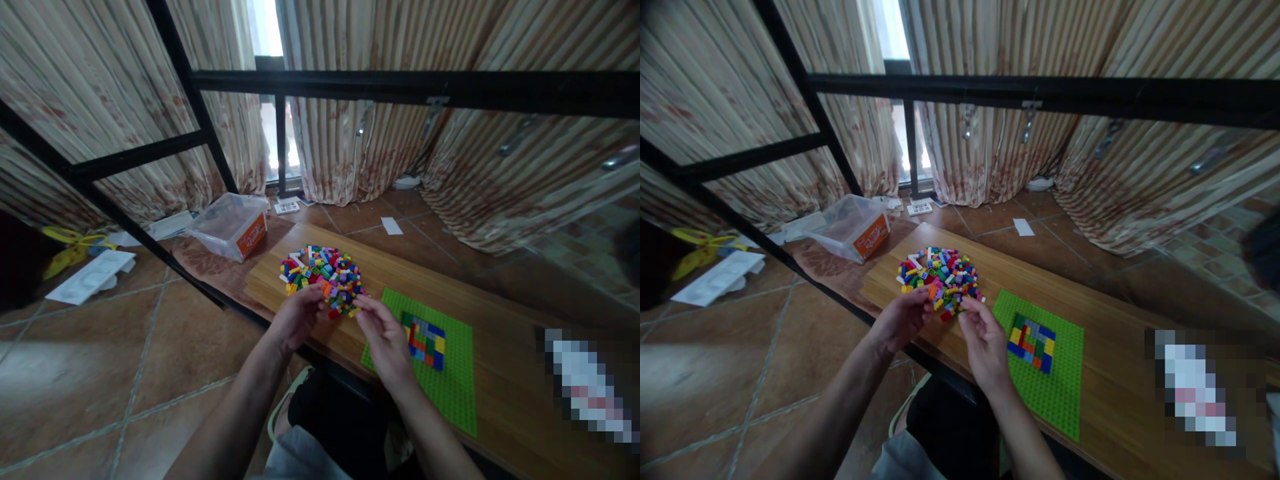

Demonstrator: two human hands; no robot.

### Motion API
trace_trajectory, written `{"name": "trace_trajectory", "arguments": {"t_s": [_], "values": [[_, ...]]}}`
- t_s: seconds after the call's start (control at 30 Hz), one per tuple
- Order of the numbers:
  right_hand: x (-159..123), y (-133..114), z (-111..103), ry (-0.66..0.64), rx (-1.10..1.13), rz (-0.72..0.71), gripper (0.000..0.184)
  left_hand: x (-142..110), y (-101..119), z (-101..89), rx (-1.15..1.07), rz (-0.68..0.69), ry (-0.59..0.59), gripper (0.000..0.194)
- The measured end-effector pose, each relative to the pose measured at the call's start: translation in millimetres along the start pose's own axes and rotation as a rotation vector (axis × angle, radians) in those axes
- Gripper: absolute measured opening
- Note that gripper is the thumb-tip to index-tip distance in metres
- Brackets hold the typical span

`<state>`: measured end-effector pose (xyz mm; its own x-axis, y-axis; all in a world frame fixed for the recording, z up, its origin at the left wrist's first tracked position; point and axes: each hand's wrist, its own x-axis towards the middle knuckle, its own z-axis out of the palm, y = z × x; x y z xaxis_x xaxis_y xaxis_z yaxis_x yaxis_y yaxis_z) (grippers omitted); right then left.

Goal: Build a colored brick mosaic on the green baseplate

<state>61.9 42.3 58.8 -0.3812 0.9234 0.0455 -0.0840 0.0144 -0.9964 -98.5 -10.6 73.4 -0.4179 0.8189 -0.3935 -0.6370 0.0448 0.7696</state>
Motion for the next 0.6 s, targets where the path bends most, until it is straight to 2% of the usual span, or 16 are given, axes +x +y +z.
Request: {"name": "trace_trajectory", "arguments": {"t_s": [0.1,0.23,0.47,0.6], "values": [[-6,-10,6,-0.074,-0.041,-0.058,0.038,-22,-17,11.2,-0.119,-0.164,-0.149,0.018],[-14,-14,3,-0.062,-0.085,-0.098,0.034,-39,-32,21.4,-0.195,-0.252,-0.257,0.023],[-27,-17,-13,-0.088,-0.137,-0.151,0.032,-51,-43,28.1,-0.09,-0.153,-0.235,0.027],[-32,-21,-16,-0.096,-0.172,-0.181,0.034,-53,-47,26.4,-0.126,-0.242,-0.225,0.031]]}}
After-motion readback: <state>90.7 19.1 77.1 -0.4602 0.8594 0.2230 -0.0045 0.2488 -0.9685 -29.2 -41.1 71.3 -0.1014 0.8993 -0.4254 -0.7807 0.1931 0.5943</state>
